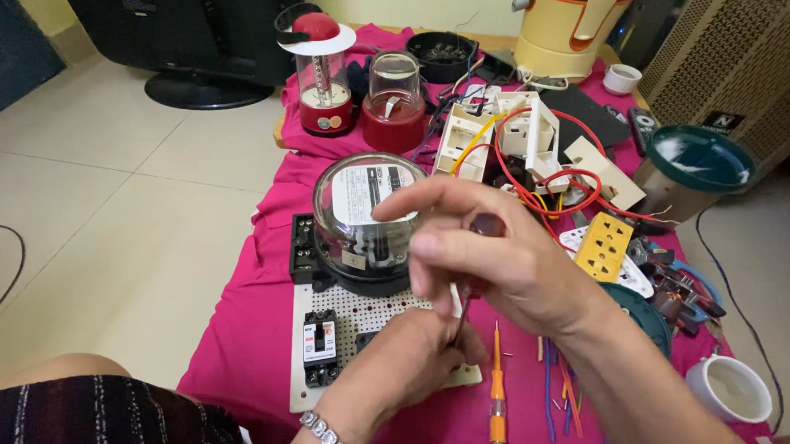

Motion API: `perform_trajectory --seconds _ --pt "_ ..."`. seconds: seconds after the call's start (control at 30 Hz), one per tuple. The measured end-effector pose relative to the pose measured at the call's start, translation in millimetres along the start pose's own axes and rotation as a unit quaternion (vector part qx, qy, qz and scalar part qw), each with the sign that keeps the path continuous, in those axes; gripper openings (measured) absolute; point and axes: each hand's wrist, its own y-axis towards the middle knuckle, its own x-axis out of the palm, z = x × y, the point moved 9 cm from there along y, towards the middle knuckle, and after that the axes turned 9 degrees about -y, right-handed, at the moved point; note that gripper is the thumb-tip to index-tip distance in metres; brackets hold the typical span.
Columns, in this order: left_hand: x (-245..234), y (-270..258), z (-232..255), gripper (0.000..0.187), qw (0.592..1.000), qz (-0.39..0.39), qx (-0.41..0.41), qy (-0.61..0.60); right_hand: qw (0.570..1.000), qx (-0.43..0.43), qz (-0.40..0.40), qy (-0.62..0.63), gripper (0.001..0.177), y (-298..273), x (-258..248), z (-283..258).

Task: Repairing or assembling an electrical testing board by fastening components with a screwdriver and positioning an electric meter

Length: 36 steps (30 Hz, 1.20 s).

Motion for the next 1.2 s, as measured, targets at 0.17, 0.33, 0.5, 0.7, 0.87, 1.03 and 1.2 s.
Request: perform_trajectory --seconds 0.17,0.33,0.5,0.7,0.87,1.03,1.2 --pt "-4 -1 -3 0.018 0.999 0.000 -0.038 -0.029 0.976 -0.028 0.202 -0.079 0.027 -3 -12 1" --pt "1 4 -9 0.006 0.999 0.022 0.037 0.031 0.903 -0.024 0.411 -0.121 0.027 -32 -32 -5" --pt "0 -2 -3 0.019 0.999 -0.001 -0.050 -0.018 0.996 -0.038 0.046 -0.068 0.044 -5 -4 -15" --pt "-1 -3 -7 0.022 0.996 0.003 -0.049 -0.071 0.991 -0.010 0.125 -0.052 0.039 4 -13 2" --pt "6 9 -25 0.012 0.999 0.022 0.012 0.020 0.918 -0.015 0.374 -0.130 0.035 -22 -20 -11" --pt "4 0 -11 0.019 1.000 0.014 0.004 -0.020 0.975 -0.018 0.206 -0.076 0.027 -12 -17 -3" --pt "4 -1 -12 0.022 0.999 0.005 -0.028 -0.039 0.996 0.019 0.051 -0.064 0.031 -8 -6 19"
